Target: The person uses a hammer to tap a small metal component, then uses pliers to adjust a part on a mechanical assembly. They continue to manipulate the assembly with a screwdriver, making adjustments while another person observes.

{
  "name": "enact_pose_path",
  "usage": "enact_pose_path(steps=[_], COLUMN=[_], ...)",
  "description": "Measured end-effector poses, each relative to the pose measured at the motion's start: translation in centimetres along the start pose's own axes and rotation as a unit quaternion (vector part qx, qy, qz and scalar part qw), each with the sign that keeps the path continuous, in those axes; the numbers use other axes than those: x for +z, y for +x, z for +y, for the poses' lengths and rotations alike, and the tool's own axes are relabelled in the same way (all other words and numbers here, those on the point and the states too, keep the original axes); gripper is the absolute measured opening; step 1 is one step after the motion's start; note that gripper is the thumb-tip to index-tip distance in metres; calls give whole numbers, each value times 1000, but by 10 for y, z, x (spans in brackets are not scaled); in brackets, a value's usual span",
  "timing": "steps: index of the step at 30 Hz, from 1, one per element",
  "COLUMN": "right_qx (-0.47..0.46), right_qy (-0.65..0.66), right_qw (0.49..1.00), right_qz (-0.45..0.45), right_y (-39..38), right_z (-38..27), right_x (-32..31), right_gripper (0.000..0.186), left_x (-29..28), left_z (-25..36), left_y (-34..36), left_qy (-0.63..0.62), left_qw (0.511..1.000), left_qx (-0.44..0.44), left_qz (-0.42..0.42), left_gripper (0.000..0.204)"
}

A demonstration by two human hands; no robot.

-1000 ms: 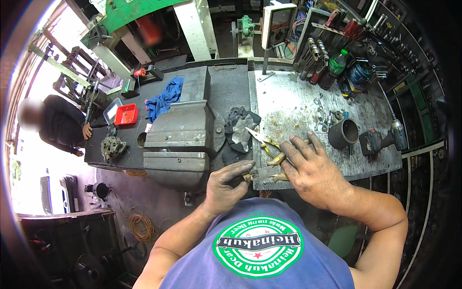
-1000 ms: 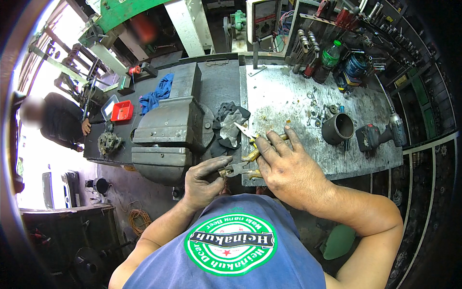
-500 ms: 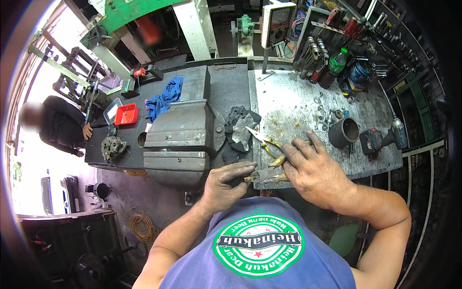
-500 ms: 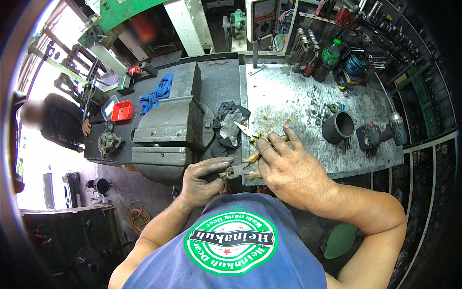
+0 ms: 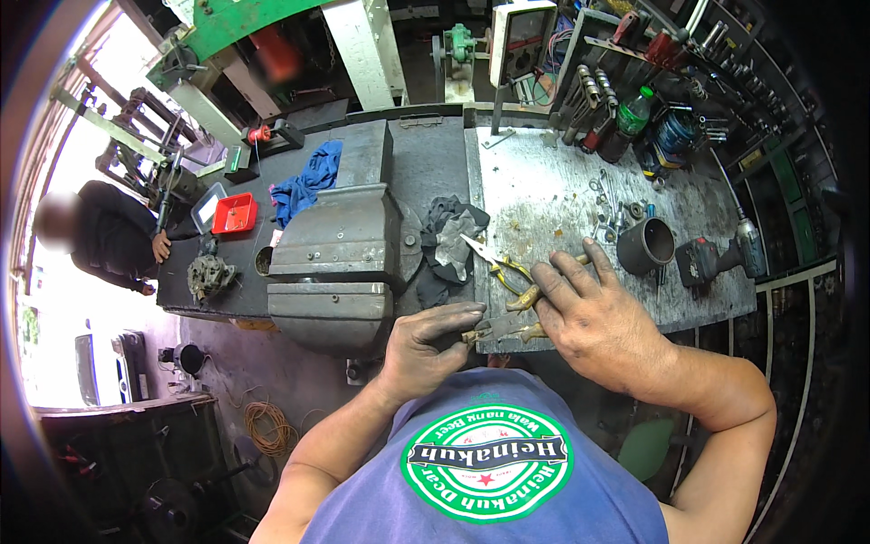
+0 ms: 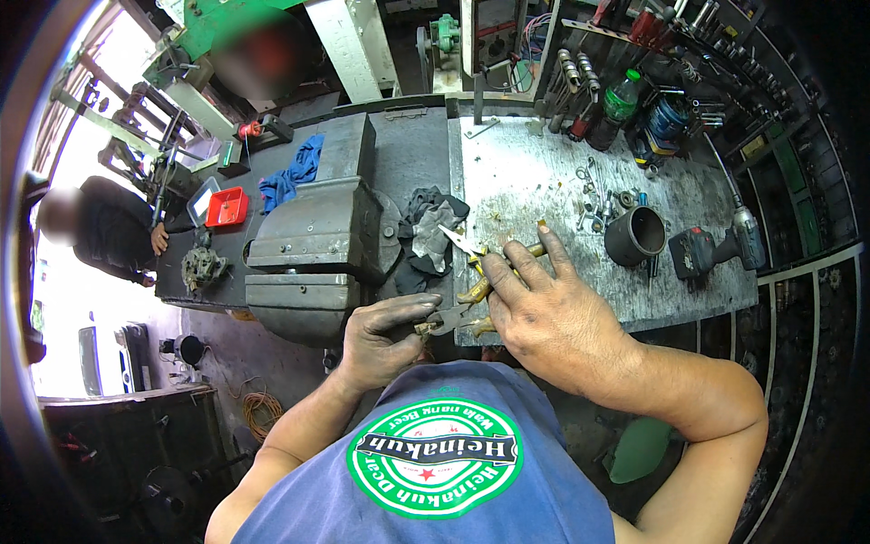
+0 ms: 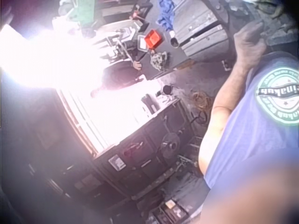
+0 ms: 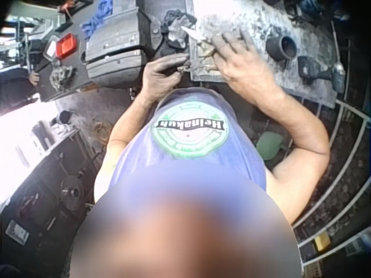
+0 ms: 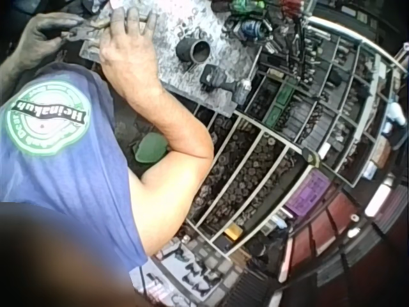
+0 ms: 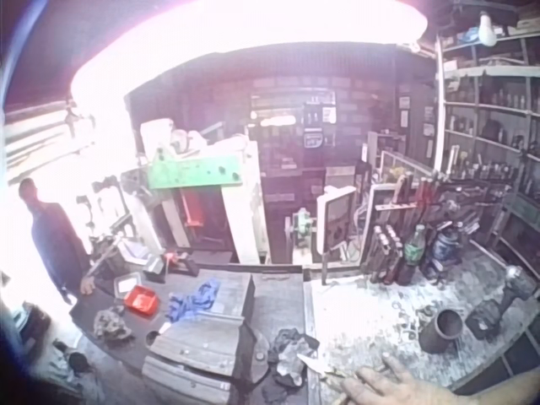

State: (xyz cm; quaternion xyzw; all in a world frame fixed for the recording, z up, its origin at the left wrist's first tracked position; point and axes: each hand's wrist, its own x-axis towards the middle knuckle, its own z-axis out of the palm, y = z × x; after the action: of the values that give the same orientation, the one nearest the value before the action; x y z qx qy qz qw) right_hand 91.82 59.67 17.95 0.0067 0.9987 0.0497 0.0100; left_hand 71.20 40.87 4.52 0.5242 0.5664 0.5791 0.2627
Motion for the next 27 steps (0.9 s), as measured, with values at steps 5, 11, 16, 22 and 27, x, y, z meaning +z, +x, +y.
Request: enact_pose_path(steps=[5, 11, 16, 22, 27], right_qx=[-4, -3, -2, -8, 15], right_qy=[-11, -15, -14, 19, -2], right_qw=[1000, 1000, 999, 998, 1000], right_qz=[-4, 1, -36, -52, 11], right_y=[-1, -2, -1, 1, 2], right_z=[1, 1, 1, 6, 12], right_x=[1, 2, -1, -2, -1], right_gripper=[35, 35, 33, 32, 30], left_x=[2, 5, 6, 6, 0], left_z=[4, 6, 6, 8, 7], left_y=[-1, -1, -2, -2, 2], left_qy=[4, 4, 9, -11, -44], left_qw=[999, 999, 999, 998, 988], left_qx=[-36, -45, -48, -69, -140], left_qz=[-8, 0, -3, 6, 36], left_gripper=[46, 45, 45, 43, 41])
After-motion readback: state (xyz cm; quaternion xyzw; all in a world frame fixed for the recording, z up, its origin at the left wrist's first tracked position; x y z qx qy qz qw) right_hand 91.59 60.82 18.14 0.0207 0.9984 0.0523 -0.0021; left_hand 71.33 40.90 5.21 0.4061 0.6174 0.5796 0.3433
